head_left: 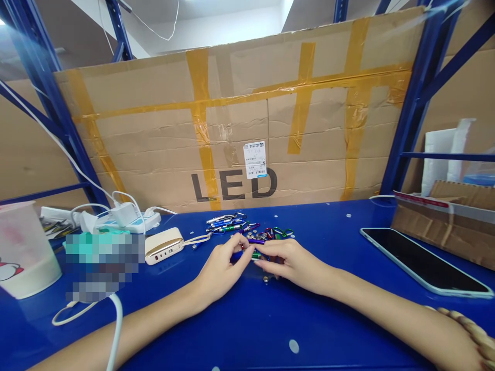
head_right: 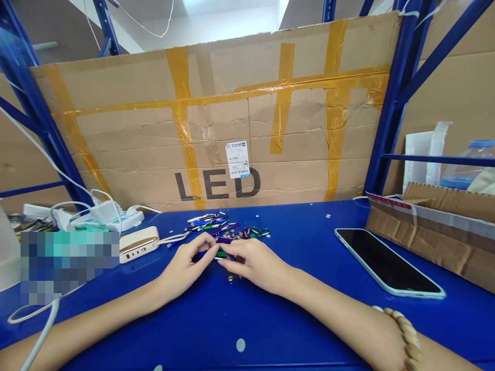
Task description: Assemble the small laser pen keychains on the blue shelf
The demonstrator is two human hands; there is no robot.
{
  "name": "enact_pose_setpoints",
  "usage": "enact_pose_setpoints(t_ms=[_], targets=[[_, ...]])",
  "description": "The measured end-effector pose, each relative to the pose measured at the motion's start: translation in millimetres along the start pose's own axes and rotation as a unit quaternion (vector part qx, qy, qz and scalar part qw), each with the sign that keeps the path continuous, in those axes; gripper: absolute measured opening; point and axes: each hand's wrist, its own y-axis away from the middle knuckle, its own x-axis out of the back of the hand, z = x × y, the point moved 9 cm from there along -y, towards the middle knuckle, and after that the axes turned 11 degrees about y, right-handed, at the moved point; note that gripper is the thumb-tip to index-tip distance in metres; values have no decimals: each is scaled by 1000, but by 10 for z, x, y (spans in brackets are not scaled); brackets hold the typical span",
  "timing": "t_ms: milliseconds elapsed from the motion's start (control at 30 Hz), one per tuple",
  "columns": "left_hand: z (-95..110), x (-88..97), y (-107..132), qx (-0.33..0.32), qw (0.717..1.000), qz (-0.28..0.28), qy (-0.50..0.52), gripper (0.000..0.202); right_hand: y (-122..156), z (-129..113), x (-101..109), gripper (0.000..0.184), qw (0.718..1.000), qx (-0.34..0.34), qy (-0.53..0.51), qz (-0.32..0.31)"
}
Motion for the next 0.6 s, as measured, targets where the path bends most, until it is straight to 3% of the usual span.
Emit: enact_pose_setpoints(t_ms=[133, 367, 600], targets=[[-14, -22, -13, 2, 998, -12, -56, 35, 10, 45, -13, 29, 1000, -8, 21, 4], [-9, -72, 2, -12, 996, -32, -86, 33, 2, 14, -70, 24, 999, 3, 46, -22], [15, -79, 13, -20, 996, -34, -82, 31, 12, -52, -43, 30, 997, 21, 68, 9]])
